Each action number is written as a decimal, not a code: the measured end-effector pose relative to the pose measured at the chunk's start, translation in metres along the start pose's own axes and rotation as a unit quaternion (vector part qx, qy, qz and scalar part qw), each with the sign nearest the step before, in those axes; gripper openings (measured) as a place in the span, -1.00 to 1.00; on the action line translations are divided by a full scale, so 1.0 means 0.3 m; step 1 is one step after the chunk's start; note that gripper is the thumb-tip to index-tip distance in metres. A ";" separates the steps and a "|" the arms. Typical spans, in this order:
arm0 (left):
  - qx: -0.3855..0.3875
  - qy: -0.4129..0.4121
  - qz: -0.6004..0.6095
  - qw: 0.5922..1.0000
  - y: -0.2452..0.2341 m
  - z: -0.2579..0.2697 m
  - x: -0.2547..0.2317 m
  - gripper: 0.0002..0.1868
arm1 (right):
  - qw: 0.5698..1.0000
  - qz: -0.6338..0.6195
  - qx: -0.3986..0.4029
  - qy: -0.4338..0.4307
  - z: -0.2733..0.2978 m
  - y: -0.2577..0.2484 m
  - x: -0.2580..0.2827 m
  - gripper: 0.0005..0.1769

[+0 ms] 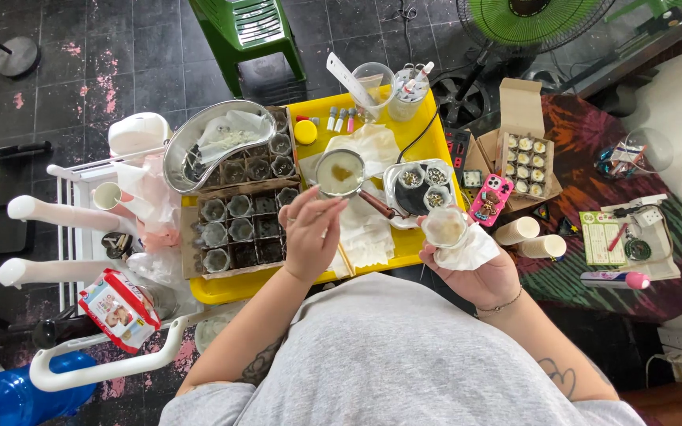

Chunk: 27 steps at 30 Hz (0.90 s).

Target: Placing decorative elements like dried flowers into a candle jar using chopsticks.

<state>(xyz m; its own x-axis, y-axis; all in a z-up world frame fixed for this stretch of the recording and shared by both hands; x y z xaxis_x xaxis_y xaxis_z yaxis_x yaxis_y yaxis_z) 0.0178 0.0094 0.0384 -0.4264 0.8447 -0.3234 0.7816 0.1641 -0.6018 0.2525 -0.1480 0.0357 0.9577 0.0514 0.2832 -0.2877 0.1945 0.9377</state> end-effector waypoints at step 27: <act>0.090 -0.265 0.360 0.890 -0.017 0.032 0.096 -0.13 | 1.000 -0.025 -0.001 0.005 0.015 -0.013 -0.019 -0.49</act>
<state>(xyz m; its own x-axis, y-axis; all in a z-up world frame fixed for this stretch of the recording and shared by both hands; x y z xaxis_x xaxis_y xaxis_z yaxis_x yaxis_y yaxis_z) -0.0030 0.0281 0.0252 -0.0366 0.3302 -0.9432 0.8735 -0.4480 -0.1907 0.2482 -0.1533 0.0314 0.9710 0.0515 0.2336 -0.2392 0.1998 0.9502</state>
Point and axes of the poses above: each hand's wrist, its own z-axis away from the middle knuckle, its own y-axis out of the palm, x = y × z, the point moved 3 cm from there along -z, towards the middle knuckle, and after that the axes turned 4 degrees about -x, right-handed, at the moved point
